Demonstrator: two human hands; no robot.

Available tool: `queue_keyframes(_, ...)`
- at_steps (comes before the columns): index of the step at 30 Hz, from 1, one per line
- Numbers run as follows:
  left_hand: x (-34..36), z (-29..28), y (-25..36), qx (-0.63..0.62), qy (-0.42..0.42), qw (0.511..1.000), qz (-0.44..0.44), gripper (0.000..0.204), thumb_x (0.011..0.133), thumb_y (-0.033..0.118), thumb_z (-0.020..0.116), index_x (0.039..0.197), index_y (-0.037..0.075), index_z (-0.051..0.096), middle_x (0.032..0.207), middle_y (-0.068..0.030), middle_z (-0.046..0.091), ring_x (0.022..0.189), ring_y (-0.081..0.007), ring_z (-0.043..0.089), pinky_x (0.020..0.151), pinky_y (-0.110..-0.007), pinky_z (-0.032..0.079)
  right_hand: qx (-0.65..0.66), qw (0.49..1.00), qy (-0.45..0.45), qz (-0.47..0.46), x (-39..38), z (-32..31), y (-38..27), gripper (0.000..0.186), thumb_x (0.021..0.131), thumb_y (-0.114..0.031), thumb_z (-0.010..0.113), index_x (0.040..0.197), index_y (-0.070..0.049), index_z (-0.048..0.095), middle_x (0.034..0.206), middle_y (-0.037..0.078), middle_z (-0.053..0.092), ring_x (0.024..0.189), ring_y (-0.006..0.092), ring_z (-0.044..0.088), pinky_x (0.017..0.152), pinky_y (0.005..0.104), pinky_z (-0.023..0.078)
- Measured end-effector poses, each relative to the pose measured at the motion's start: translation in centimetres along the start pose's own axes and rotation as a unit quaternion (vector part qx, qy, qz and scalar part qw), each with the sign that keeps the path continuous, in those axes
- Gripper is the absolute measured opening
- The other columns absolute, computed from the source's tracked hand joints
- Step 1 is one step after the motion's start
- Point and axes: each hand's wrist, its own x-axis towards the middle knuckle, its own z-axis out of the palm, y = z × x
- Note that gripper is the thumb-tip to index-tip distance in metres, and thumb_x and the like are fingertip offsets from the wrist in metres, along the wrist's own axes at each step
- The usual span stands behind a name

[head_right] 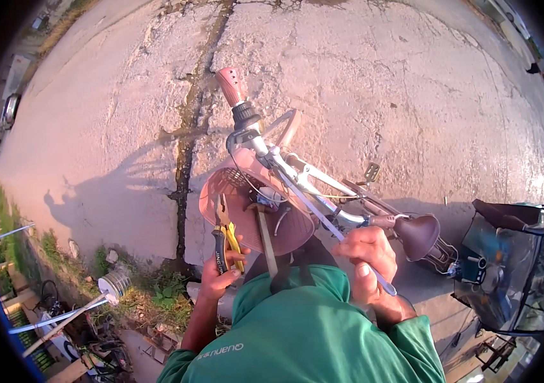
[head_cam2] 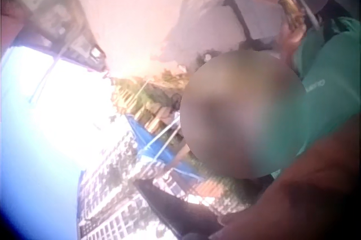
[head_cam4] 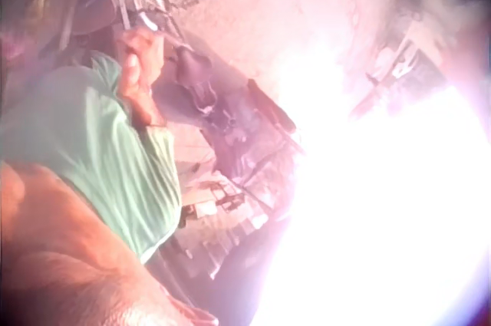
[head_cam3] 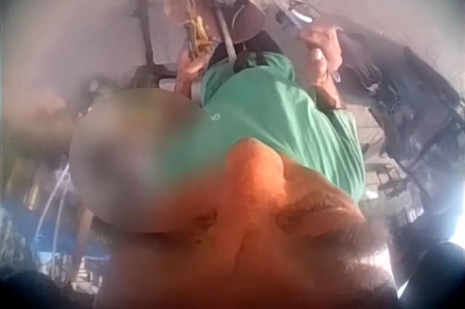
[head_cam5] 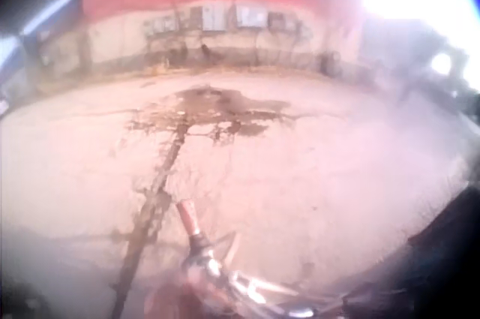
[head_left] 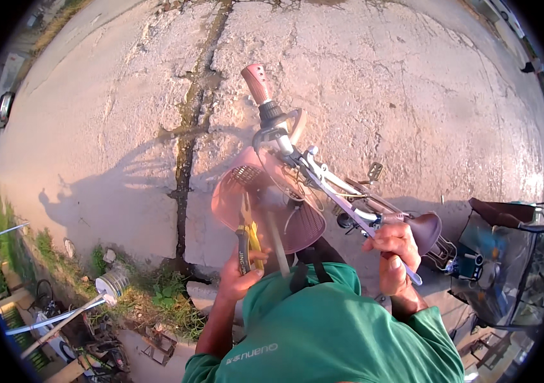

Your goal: The person selects components from a bucket and uses pliers, a screwdriver, a hammer, and a file to adjust and repair parts of a bicycle's handlebars and frame.

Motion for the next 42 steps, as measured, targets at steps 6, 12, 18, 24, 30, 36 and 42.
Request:
queue_keyframes(6,-0.3,0.2,-1.2,0.034,-0.028,0.998,-0.033,0.039,0.082,-0.002,0.065,0.121,-0.006,0.066,0.161,-0.0182,0.042,0.135,-0.0321,0.057,0.103,-0.043,0.051,-0.038,0.993,-0.105,-0.035,2.2,-0.6,-0.2,0.028,0.096,-0.018,0.058,0.107,0.003,0.073,0.102,0.018,0.068,0.082,0.0257,0.066,0.071,0.0375,0.054)
queue_keyframes(12,1.5,-0.7,-0.3,-0.004,-0.082,0.994,-0.078,0.041,0.083,-0.007,0.064,0.123,-0.002,0.068,0.163,-0.0157,0.039,0.135,-0.0263,0.056,0.114,-0.044,0.042,-0.077,0.97,-0.21,-0.092,3.8,-0.6,-0.8,0.027,0.083,-0.005,0.061,0.106,0.002,0.073,0.105,0.016,0.067,0.086,0.0291,0.068,0.075,0.0394,0.057)
queue_keyframes(18,3.5,-1.0,1.8,-0.058,-0.139,0.987,-0.057,0.043,0.083,-0.007,0.064,0.125,-0.002,0.068,0.163,-0.0163,0.039,0.138,-0.027,0.054,0.118,-0.046,0.039,0.208,0.967,-0.039,0.143,1.7,-1.6,3.5,0.036,0.1,-0.024,0.048,0.11,0.004,0.068,0.114,0.019,0.062,0.094,0.0257,0.063,0.082,0.041,0.052)
queue_keyframes(24,4.5,-0.5,2.6,-0.011,-0.182,0.983,-0.022,0.042,0.083,-0.006,0.064,0.125,-0.002,0.068,0.159,-0.0167,0.045,0.138,-0.0266,0.054,0.118,-0.046,0.039,0.093,0.954,-0.072,0.276,3.2,-2.2,-0.9,0.05,0.101,-0.04,0.06,0.13,0.001,0.064,0.111,0.011,0.062,0.091,0.0167,0.06,0.08,0.0322,0.049)
queue_keyframes(30,4.8,-0.3,1.9,0.017,-0.183,0.983,0.014,0.042,0.087,-0.001,0.065,0.129,0.001,0.067,0.157,-0.0152,0.048,0.136,-0.0259,0.055,0.116,-0.042,0.04,0.308,0.855,-0.239,0.342,3.0,-3.7,-4.7,0.138,0.068,-0.048,0.096,0.168,-0.002,0.013,0.149,0.029,0.048,0.109,0.0308,0.067,0.091,0.0415,0.055)
queue_keyframes(36,5.4,-0.4,1.9,0.039,-0.206,0.973,-0.095,0.063,0.089,0.001,0.064,0.151,0.006,0.051,0.154,-0.0112,0.052,0.13,-0.0164,0.053,0.108,-0.035,0.044,0.122,0.774,-0.248,0.57,6.7,-4.3,-5.7,0.069,0.105,-0.037,0.055,0.161,-0.002,0.037,0.123,0.019,0.065,0.079,0.0188,0.064,0.06,0.029,0.053)
queue_keyframes(42,7.4,0.6,0.7,0.074,-0.206,0.975,-0.048,0.073,0.09,0.002,0.064,0.159,0.01,0.042,0.151,-0.0037,0.056,0.105,-0.0108,0.055,0.095,-0.031,0.05,0.186,0.64,-0.218,0.713,7.9,-1.6,-2.7,0.047,0.113,-0.042,0.041,0.129,-0.002,0.06,0.074,0.002,0.051,0.047,0.0083,0.037,0.039,0.0272,0.03)
